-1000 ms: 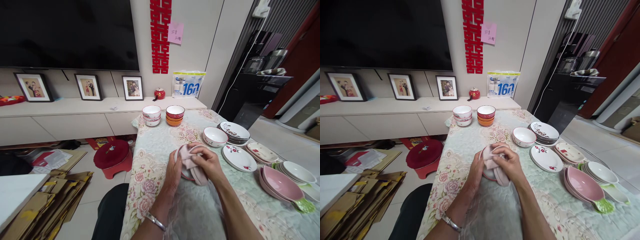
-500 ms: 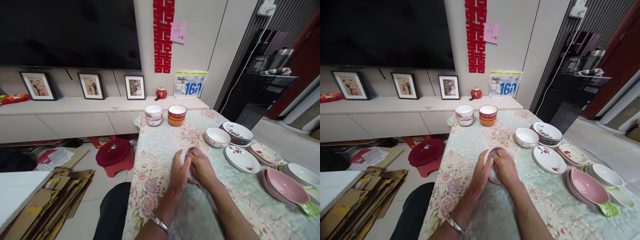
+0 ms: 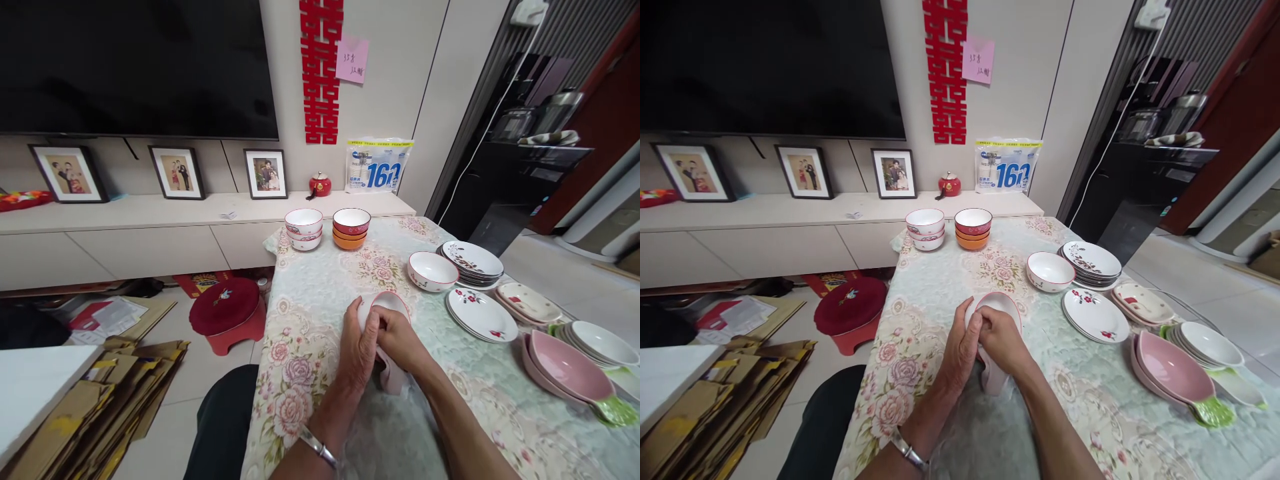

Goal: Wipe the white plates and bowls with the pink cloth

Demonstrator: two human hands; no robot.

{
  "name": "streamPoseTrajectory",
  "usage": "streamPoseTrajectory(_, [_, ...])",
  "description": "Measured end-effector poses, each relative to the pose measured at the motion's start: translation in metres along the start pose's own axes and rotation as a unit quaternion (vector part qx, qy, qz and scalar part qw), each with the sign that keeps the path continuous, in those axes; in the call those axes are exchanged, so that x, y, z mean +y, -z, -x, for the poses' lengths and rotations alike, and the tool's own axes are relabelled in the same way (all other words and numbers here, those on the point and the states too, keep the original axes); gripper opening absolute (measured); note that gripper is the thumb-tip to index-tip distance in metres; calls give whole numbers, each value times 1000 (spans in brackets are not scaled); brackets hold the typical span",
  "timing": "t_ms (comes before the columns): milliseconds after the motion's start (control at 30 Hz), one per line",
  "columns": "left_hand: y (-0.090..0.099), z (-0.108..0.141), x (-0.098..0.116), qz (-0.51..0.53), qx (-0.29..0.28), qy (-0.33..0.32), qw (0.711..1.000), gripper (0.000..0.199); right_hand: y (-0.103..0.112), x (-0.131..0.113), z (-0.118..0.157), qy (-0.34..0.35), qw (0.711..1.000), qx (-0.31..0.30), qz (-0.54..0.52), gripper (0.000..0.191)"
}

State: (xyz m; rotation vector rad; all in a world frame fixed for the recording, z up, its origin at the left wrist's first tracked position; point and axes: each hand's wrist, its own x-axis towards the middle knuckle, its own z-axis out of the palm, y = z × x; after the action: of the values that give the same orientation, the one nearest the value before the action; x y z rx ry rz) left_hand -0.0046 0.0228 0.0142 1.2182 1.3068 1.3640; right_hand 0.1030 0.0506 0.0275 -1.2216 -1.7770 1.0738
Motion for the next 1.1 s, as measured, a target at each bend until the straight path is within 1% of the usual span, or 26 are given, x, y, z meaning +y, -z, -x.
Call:
streamPoseTrajectory(33, [0,0,0,-4,0,-4,1000,60,-1,0,-1,-27,997,8,-78,7])
streamPoseTrajectory(100, [2,0,1,-13,6,-18,1000,60,-3,-3,0,-72,973,16,-218,16])
streamPoseTrajectory(133, [3,0,2,-17,16,-24,999,61,-3,-5,0,-84,960,8,-266,22])
streamPoseTrajectory(167, [5,-1,2,-20,29,-26,999,61,-4,-8,1,-87,953,-13,-291,25])
streamPoseTrajectory(200, [7,-2,3,-21,46,-23,998,60,-4,-11,2,-81,953,-43,-290,24])
streamPoseTrajectory(233, [9,-3,4,-20,61,-14,998,60,-4,-13,3,-65,959,-78,-265,22])
streamPoseTrajectory(300, [14,-6,4,-17,83,5,996,60,-2,-16,4,-14,977,-134,-163,20])
streamPoseTrajectory(367, [17,-8,4,-17,90,11,996,59,1,-17,5,45,986,-157,-46,26])
streamPoseTrajectory(433, [18,-10,3,-16,86,8,996,57,3,-15,5,91,982,-156,57,30])
streamPoseTrajectory(500, [17,-10,2,-13,82,5,997,56,4,-10,4,116,972,-130,160,29])
streamPoseTrajectory(567, [16,-10,1,-10,80,2,997,55,2,-6,3,124,954,-78,262,26])
streamPoseTrajectory(633, [15,-10,1,-13,78,-1,997,55,0,-3,2,117,931,-18,344,23])
streamPoseTrajectory(733, [13,-10,2,-18,69,-5,997,56,-6,0,1,104,894,46,434,18])
streamPoseTrajectory(767, [13,-9,2,-19,68,-8,997,56,-7,0,1,97,886,55,451,17])
streamPoseTrajectory(800, [13,-9,3,-19,68,-10,997,56,-8,1,2,90,885,55,453,17])
streamPoseTrajectory(833, [13,-9,3,-17,69,-11,997,55,-9,0,2,83,894,45,438,17])
streamPoseTrajectory(867, [13,-9,3,-15,70,-8,997,55,-9,0,3,77,911,25,405,17])
streamPoseTrajectory(933, [14,-9,3,-11,73,4,997,54,-7,-4,4,67,952,-31,298,19])
streamPoseTrajectory(1000, [16,-10,3,-6,75,15,997,54,-4,-11,4,69,979,-88,168,20])
streamPoseTrajectory(1033, [17,-10,3,-3,76,17,997,55,-2,-16,4,75,985,-111,108,20])
streamPoseTrajectory(1100, [20,-11,3,8,80,19,997,56,1,-24,5,94,984,-148,23,22])
